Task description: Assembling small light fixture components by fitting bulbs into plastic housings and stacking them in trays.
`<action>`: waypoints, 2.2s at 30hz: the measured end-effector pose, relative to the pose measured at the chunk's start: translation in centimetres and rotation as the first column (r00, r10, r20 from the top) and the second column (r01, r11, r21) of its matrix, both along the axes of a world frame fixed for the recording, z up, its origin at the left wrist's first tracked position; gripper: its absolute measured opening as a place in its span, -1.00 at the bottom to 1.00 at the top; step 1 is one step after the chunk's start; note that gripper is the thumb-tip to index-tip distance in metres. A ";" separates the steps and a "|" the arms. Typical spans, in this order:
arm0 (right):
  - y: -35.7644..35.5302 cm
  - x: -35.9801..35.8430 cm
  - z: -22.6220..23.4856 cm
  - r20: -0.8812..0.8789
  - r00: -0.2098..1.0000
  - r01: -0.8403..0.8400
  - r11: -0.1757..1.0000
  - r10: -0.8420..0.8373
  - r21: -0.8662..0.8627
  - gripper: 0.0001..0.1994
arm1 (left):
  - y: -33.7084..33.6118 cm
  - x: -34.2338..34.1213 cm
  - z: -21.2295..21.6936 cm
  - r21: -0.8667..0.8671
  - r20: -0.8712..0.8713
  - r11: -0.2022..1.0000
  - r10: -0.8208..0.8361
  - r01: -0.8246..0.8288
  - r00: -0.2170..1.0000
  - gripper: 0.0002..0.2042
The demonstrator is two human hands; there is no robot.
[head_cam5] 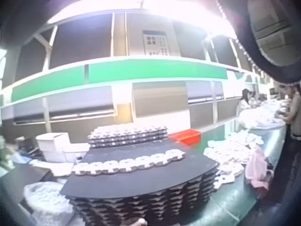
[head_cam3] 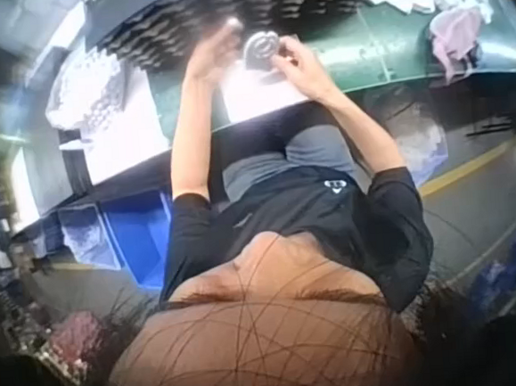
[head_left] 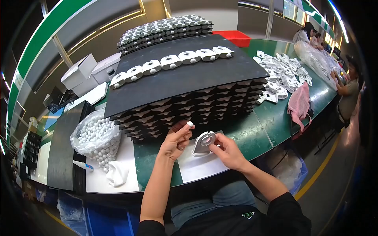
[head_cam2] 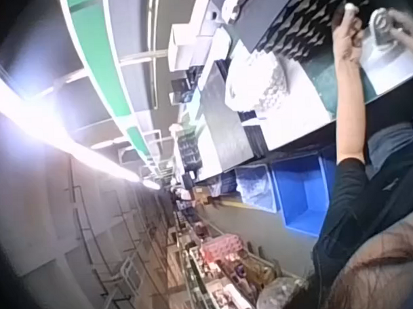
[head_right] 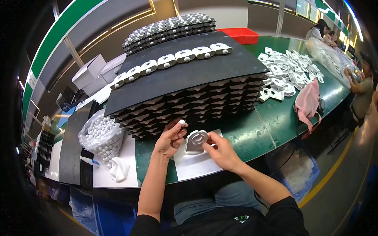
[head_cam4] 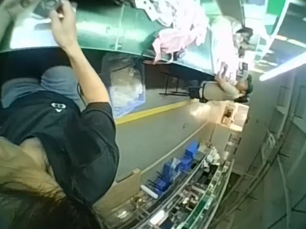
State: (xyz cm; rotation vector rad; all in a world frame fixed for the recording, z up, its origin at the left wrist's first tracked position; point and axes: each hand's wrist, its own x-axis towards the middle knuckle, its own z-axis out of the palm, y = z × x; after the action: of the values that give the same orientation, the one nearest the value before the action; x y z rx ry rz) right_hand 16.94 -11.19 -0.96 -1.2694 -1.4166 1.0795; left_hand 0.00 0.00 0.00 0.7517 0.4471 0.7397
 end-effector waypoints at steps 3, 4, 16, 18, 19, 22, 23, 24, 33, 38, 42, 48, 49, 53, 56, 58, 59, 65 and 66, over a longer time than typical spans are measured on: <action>0.2 -0.8 -0.9 -0.274 0.957 0.129 0.984 -0.091 0.121 -0.85 | 0.0 0.0 0.2 -0.003 0.011 1.000 0.004 -0.004 1.000 -0.86; 0.4 -0.9 -1.2 -0.308 0.945 0.157 0.978 -0.108 0.139 -0.87 | 0.1 0.0 0.2 0.001 0.007 1.000 0.009 -0.009 1.000 -0.87; 0.0 -0.6 -1.8 -0.018 0.996 0.087 0.987 -0.086 0.135 -0.85 | 0.0 -0.1 0.3 -0.040 0.020 0.999 0.027 -0.026 0.999 -0.84; 0.0 -0.7 -1.7 0.011 0.996 0.086 0.987 -0.089 0.133 -0.85 | -0.1 0.0 0.3 -0.041 0.023 0.999 0.029 -0.028 0.999 -0.84; -0.1 -0.7 -1.6 0.036 0.995 0.082 0.987 -0.088 0.136 -0.85 | -0.2 0.0 0.4 -0.039 0.021 0.999 0.036 -0.036 0.999 -0.84; -0.1 -0.8 -1.8 0.107 0.989 0.085 0.981 -0.105 0.172 -0.87 | -0.3 0.0 0.4 -0.034 0.025 0.999 0.040 -0.039 0.999 -0.83; -0.1 -0.8 -1.8 0.150 0.981 0.091 0.975 -0.123 0.205 -0.88 | -0.3 0.0 0.4 -0.031 0.030 0.999 0.036 -0.035 0.999 -0.83; -0.2 -0.8 -1.9 0.150 0.981 0.090 0.974 -0.122 0.206 -0.88 | -0.3 0.0 0.5 -0.030 0.031 0.999 0.037 -0.036 0.999 -0.83; -0.6 -1.1 -0.6 0.289 0.946 0.068 0.960 -0.149 0.270 -0.87 | -0.3 0.1 0.6 -0.054 0.034 0.998 0.042 -0.040 0.999 -0.80; -0.5 -1.0 -0.9 0.267 0.958 0.035 0.964 -0.109 0.265 -0.84 | -0.3 0.1 0.6 0.000 -0.004 1.000 0.012 -0.012 1.000 -0.79; 0.0 0.2 -1.2 -0.356 0.935 0.015 0.999 -0.001 0.037 -0.87 | -0.4 0.1 0.8 0.011 -0.043 1.000 0.003 -0.003 0.999 -0.78; 0.1 2.1 -0.9 -0.824 0.566 -0.126 0.991 0.039 -0.040 -0.89 | -0.9 0.2 0.6 0.079 -0.132 0.992 -0.091 0.102 0.987 -0.77; 0.2 2.4 -1.1 -0.822 0.568 -0.123 0.992 0.041 -0.035 -0.89 | -0.9 0.2 0.7 0.084 -0.131 0.991 -0.094 0.106 0.987 -0.77; 0.5 2.9 -0.8 -0.805 0.572 -0.145 0.985 0.161 0.094 -0.89 | -1.2 0.4 1.4 0.112 -0.172 0.984 -0.119 0.139 0.978 -0.77; 0.6 3.3 -0.7 -0.642 0.748 -0.036 0.977 0.164 0.208 -0.87 | -1.4 0.6 1.4 0.124 -0.171 0.984 -0.104 0.127 0.980 -0.76; 0.5 3.5 -0.7 -0.452 0.886 0.056 0.945 0.103 0.324 -0.85 | -1.2 0.6 1.0 0.136 -0.177 0.981 -0.111 0.136 0.978 -0.74; 0.5 3.7 -0.2 -0.452 0.886 0.054 0.944 0.105 0.326 -0.85 | -1.1 0.6 0.9 0.145 -0.182 0.978 -0.120 0.148 0.976 -0.73; 0.4 4.2 1.6 0.460 0.842 -0.265 0.527 -0.281 0.807 -0.86 | -1.3 0.7 1.4 0.116 -0.168 0.983 -0.119 0.140 0.979 -0.72; 0.4 4.2 1.6 0.461 0.840 -0.270 0.516 -0.287 0.813 -0.84 | -1.2 0.8 1.4 0.102 -0.169 0.985 -0.121 0.139 0.978 -0.71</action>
State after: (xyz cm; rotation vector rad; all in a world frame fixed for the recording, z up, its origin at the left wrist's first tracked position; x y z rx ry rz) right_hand 21.14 -10.76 0.65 -0.7977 -2.0003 -0.1719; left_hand 0.79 -1.25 1.38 0.9433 0.5012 0.5863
